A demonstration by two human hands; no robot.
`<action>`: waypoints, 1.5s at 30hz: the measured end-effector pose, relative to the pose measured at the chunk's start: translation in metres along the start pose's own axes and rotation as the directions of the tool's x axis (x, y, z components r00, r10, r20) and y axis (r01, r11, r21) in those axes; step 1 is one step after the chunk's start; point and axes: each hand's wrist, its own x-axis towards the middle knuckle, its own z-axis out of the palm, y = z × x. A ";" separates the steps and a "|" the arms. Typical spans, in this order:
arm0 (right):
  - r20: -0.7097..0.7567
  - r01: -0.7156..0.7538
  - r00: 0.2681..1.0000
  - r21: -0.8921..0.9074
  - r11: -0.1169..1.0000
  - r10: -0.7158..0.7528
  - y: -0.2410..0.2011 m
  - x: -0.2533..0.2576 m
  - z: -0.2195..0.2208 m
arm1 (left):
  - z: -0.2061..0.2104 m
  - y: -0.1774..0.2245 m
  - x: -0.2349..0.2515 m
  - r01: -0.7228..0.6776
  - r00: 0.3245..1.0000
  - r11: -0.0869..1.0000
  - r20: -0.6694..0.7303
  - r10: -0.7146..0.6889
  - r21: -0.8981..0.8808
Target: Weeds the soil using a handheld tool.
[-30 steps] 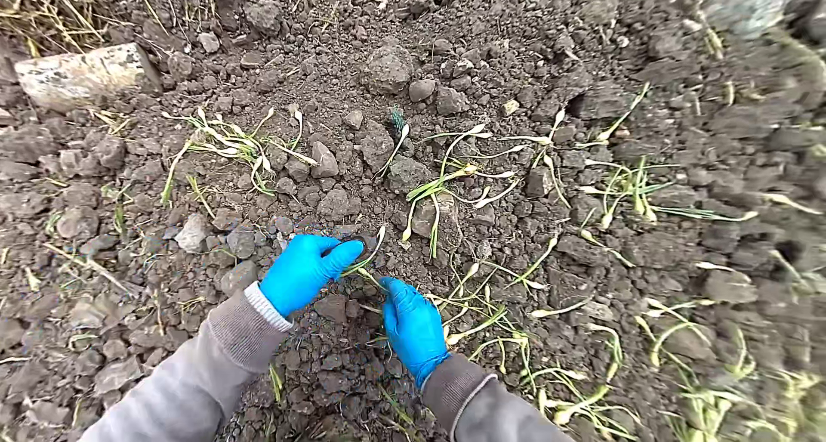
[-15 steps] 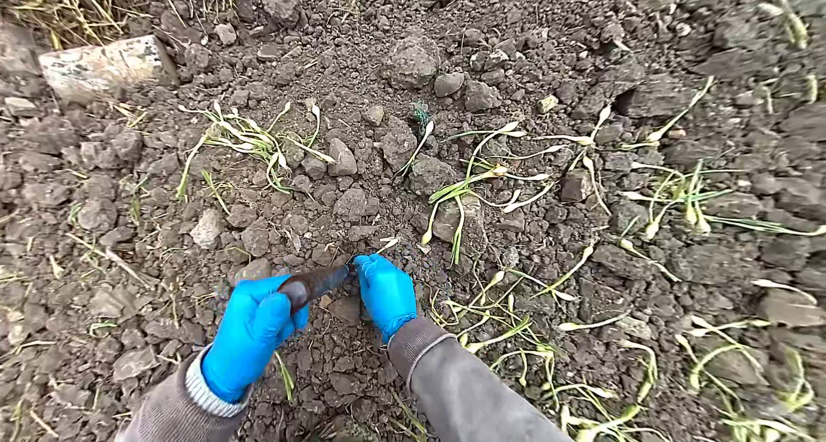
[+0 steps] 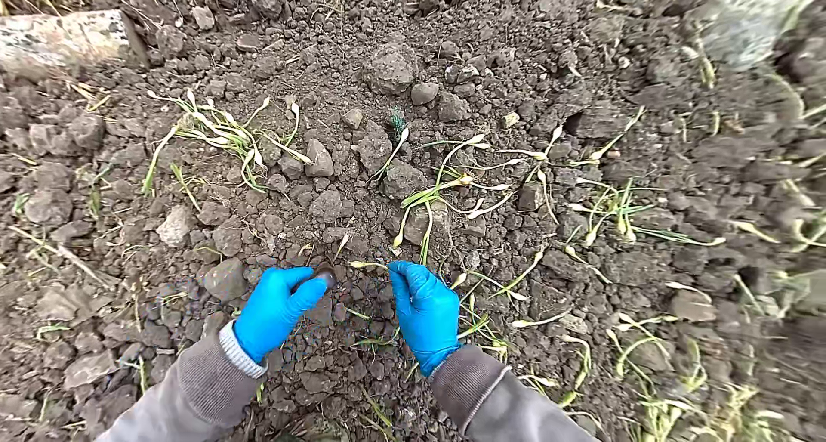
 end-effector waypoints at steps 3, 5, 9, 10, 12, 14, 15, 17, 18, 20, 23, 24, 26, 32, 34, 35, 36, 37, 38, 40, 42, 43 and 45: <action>0.166 0.052 0.985 -0.070 0.996 -0.040 -0.028 0.004 0.041 | -0.012 0.026 -0.023 -0.021 0.997 0.991 -0.075 0.012 -0.128; 0.453 0.018 0.890 -0.142 0.990 0.049 -0.043 0.007 0.069 | -0.021 0.044 -0.038 -0.103 0.991 0.983 -0.096 0.089 -0.151; 0.413 0.025 0.910 -0.135 0.990 0.033 -0.040 0.000 0.085 | -0.021 0.001 -0.045 -0.188 0.976 0.953 -0.153 0.155 -0.239; 0.371 0.062 0.929 -0.149 0.987 -0.003 -0.036 0.003 0.081 | -0.020 -0.015 -0.045 -0.197 0.975 0.947 -0.156 0.161 -0.254; 0.493 0.143 0.870 -0.239 0.960 -0.007 -0.031 0.023 0.069 | -0.021 -0.028 -0.043 -0.197 0.977 0.947 -0.135 0.168 -0.253; 0.658 0.209 0.752 -0.281 0.937 0.029 -0.032 0.042 0.062 | -0.018 -0.027 -0.044 -0.171 0.981 0.955 -0.129 0.143 -0.244; 0.721 0.233 0.691 -0.301 0.925 0.060 -0.033 0.052 0.058 | -0.017 -0.027 -0.044 -0.168 0.981 0.954 -0.139 0.136 -0.248; 0.761 0.260 0.642 -0.332 0.907 0.095 -0.029 0.067 0.041 | -0.015 -0.027 -0.043 -0.178 0.978 0.950 -0.154 0.142 -0.256; 0.734 0.245 0.670 -0.365 0.898 0.115 -0.021 0.069 0.027 | -0.014 -0.028 -0.043 -0.190 0.976 0.946 -0.155 0.153 -0.264; 0.621 0.096 0.744 -0.462 0.882 0.244 0.001 0.073 -0.011 | -0.014 -0.030 -0.042 -0.202 0.971 0.946 -0.174 0.162 -0.253; 0.409 -0.189 0.776 -0.576 0.795 0.481 0.049 0.049 -0.083 | -0.014 -0.027 -0.046 -0.147 0.972 0.969 -0.208 0.105 -0.199; 0.369 -0.238 0.762 -0.605 0.760 0.532 0.064 0.032 -0.103 | -0.013 -0.027 -0.046 -0.131 0.971 0.975 -0.223 0.090 -0.178; 0.329 -0.298 0.752 -0.603 0.740 0.571 0.090 -0.018 -0.125 | -0.011 -0.028 -0.046 -0.117 0.962 0.977 -0.263 0.067 -0.179; 0.699 -0.216 0.494 -0.477 0.852 0.517 0.071 -0.126 -0.061 | -0.015 -0.027 -0.042 -0.155 0.963 0.966 -0.249 0.101 -0.207; 0.669 -0.304 0.462 -0.497 0.813 0.582 0.060 -0.131 -0.030 | -0.017 -0.029 -0.039 -0.156 0.963 0.965 -0.250 0.101 -0.212; 0.601 -0.363 0.495 -0.513 0.778 0.627 0.057 -0.132 -0.019 | -0.019 -0.029 -0.037 -0.160 0.962 0.965 -0.253 0.105 -0.208; 0.537 -0.404 0.528 -0.523 0.751 0.658 0.055 -0.136 -0.013 | -0.020 -0.029 -0.037 -0.160 0.963 0.967 -0.245 0.109 -0.200; 0.499 -0.425 0.552 -0.521 0.741 0.668 0.056 -0.144 -0.011 | -0.020 -0.029 -0.037 -0.157 0.966 0.968 -0.235 0.109 -0.194; 0.488 -0.439 0.558 -0.513 0.738 0.671 0.057 -0.151 -0.012 | -0.019 -0.028 -0.036 -0.154 0.969 0.970 -0.220 0.111 -0.187; 0.509 -0.471 0.535 -0.483 0.738 0.674 0.067 -0.160 -0.021 | -0.021 -0.025 -0.030 -0.160 0.974 0.966 -0.189 0.121 -0.204; 0.586 -0.449 0.496 -0.459 0.767 0.641 0.073 -0.175 -0.038 | -0.024 -0.015 -0.031 -0.113 0.984 0.963 -0.164 0.074 -0.244; 0.640 -0.417 0.468 -0.449 0.790 0.610 0.075 -0.187 -0.049 | -0.021 -0.003 -0.036 -0.087 0.984 0.963 -0.170 0.044 -0.253; 0.742 -0.332 0.374 -0.452 0.828 0.555 0.085 -0.220 -0.069 | -0.007 0.028 -0.057 -0.062 0.976 0.974 -0.219 0.013 -0.217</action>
